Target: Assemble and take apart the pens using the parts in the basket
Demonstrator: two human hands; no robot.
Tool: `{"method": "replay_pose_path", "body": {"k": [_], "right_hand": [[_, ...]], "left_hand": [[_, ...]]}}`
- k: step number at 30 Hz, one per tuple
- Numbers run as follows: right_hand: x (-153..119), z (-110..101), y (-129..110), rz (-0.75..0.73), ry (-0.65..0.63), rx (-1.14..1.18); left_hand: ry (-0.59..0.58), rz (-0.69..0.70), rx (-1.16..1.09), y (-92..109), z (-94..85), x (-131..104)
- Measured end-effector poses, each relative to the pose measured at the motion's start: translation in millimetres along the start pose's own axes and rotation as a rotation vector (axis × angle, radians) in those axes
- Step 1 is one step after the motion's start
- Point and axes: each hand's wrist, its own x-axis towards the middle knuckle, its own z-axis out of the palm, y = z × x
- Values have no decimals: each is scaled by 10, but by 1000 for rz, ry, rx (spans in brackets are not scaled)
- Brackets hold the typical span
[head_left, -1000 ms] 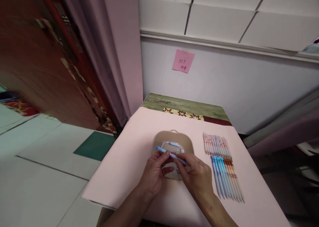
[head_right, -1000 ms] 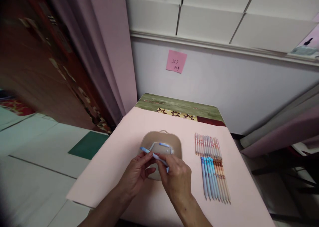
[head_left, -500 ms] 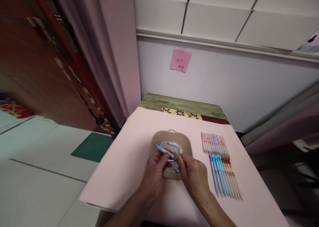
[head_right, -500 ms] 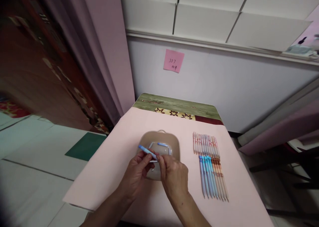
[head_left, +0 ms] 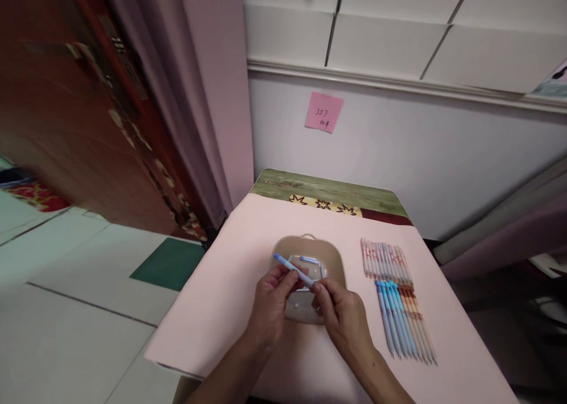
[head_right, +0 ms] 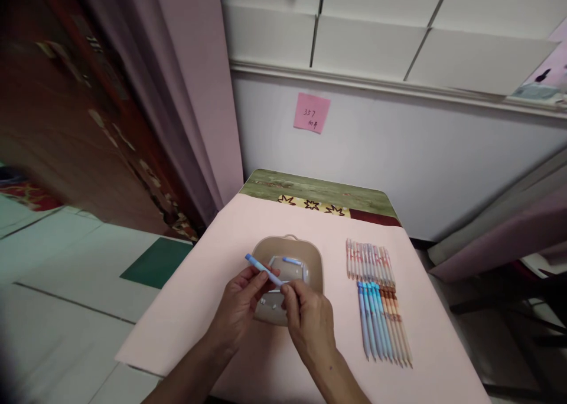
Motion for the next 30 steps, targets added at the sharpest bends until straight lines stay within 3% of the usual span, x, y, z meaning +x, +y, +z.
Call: {"method": "replay_pose_path", "body": {"k": [4,10,17,24,30], "right_hand": [[-12,1,12,39,-56,94],[-54,27,49,4,30,134],[-77,0,51,138,-177,410],[-96,-15,-26,76,-35,241],[-121,11,-39,165,-201,549]], "left_hand": [[10,-24,5,9,-11,-28],[5,-65,23,-10,-4,-55],[-82,-71,114,58,-6,-92],[-46,-50,136,98,8,-130],[-90,-49,129,85,-5,-167]]}}
